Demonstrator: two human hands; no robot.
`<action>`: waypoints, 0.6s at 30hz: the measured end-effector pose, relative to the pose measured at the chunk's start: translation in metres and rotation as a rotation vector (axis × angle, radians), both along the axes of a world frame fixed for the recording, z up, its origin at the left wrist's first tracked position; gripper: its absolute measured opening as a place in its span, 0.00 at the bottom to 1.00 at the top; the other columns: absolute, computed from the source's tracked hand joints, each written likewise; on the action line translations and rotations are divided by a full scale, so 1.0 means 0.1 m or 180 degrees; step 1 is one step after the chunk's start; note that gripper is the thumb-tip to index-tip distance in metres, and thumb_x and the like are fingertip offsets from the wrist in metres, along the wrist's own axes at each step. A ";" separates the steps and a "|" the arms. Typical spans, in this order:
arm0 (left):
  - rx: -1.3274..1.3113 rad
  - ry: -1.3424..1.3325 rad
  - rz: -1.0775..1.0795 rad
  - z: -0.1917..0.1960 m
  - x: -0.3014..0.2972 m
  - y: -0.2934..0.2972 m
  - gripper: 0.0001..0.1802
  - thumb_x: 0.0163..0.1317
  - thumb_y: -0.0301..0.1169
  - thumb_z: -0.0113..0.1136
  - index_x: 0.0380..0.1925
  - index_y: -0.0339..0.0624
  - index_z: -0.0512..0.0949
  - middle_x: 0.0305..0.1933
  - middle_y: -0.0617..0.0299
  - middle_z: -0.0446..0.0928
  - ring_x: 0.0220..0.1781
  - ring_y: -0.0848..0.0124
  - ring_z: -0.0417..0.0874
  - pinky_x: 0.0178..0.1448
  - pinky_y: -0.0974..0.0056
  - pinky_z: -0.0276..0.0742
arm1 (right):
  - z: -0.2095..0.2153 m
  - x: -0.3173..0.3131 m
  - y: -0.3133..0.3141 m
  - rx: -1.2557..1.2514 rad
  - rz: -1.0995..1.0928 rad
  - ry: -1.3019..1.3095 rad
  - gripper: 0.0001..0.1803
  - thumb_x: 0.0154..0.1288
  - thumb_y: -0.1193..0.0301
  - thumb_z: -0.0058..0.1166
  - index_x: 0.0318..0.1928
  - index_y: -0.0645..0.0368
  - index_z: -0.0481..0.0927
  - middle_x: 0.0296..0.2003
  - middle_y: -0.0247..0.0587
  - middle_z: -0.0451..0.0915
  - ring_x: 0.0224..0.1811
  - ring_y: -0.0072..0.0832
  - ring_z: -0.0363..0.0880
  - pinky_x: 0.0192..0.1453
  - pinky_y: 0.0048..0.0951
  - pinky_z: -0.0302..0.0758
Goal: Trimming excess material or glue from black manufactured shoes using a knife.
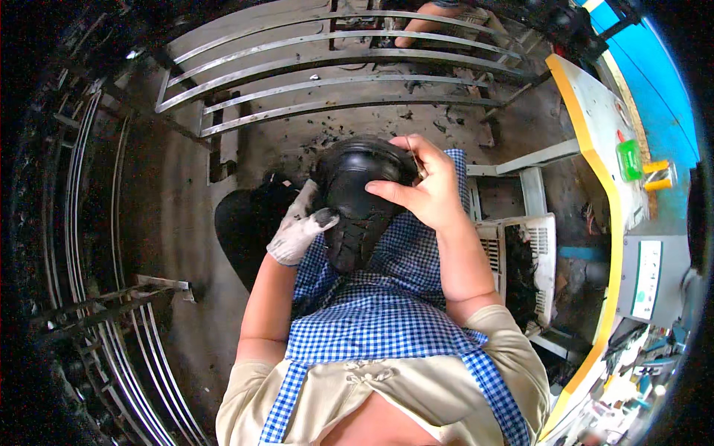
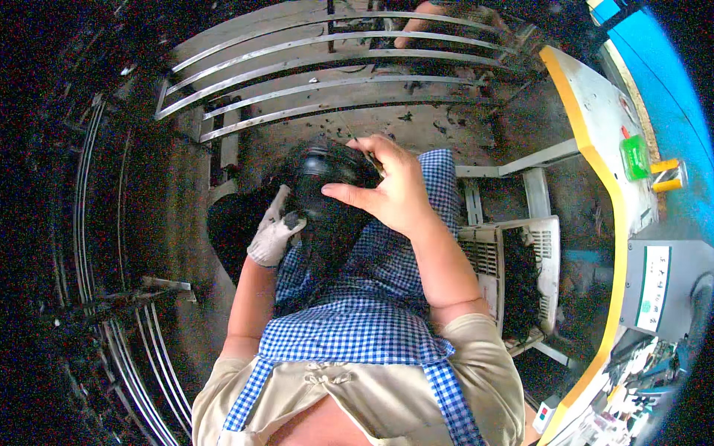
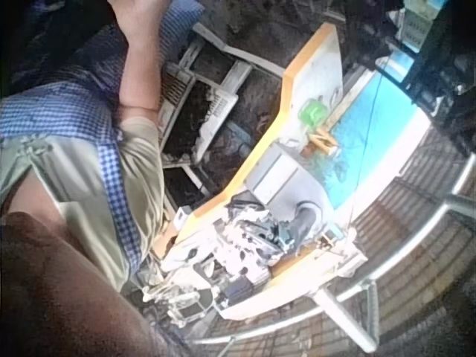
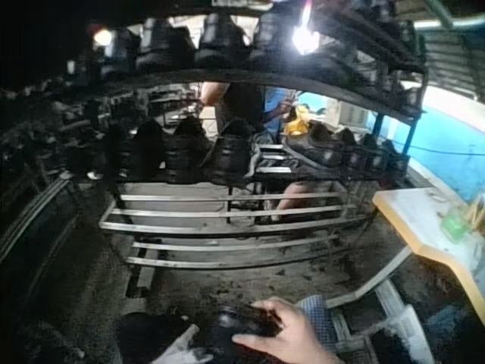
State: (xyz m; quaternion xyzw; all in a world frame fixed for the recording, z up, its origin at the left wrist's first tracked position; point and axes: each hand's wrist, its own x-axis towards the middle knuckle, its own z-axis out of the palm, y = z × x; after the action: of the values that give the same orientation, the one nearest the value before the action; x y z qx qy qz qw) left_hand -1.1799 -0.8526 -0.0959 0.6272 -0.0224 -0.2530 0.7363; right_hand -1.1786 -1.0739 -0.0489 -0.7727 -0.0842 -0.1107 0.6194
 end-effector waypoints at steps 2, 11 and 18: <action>0.0250 -0.0492 0.0177 0.22 0.05 -0.08 0.54 0.40 0.44 0.72 0.66 0.38 0.55 0.65 0.50 0.63 0.67 0.59 0.63 0.69 0.57 0.58 | 0.00 0.01 0.02 -0.0517 -0.0097 -0.0377 0.30 0.37 0.69 0.76 0.42 0.65 0.76 0.34 0.34 0.78 0.37 0.21 0.76 0.44 0.23 0.73; -0.0228 -0.1114 0.0305 0.37 0.17 -0.08 0.40 0.39 0.39 0.74 0.55 0.37 0.70 0.52 0.56 0.75 0.55 0.67 0.74 0.62 0.62 0.68 | -0.10 0.00 0.14 -0.0065 0.0442 -0.0085 0.29 0.40 0.65 0.75 0.43 0.61 0.75 0.34 0.39 0.78 0.36 0.25 0.78 0.41 0.25 0.75; 0.0191 -0.0907 -0.0002 0.43 0.12 0.02 0.36 0.40 0.37 0.71 0.52 0.37 0.72 0.49 0.57 0.76 0.52 0.68 0.76 0.60 0.63 0.70 | 0.35 0.06 -0.09 -0.0929 0.0977 -0.1309 0.17 0.45 0.81 0.64 0.40 0.60 0.81 0.30 0.37 0.77 0.27 0.23 0.78 0.27 0.22 0.74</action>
State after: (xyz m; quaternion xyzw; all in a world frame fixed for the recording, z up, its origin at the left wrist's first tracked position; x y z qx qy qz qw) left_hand -1.1675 -0.8502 -0.0526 0.6785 -0.1193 -0.1623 0.7065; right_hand -1.1722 -1.0829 -0.0142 -0.7932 -0.3388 -0.1567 0.4811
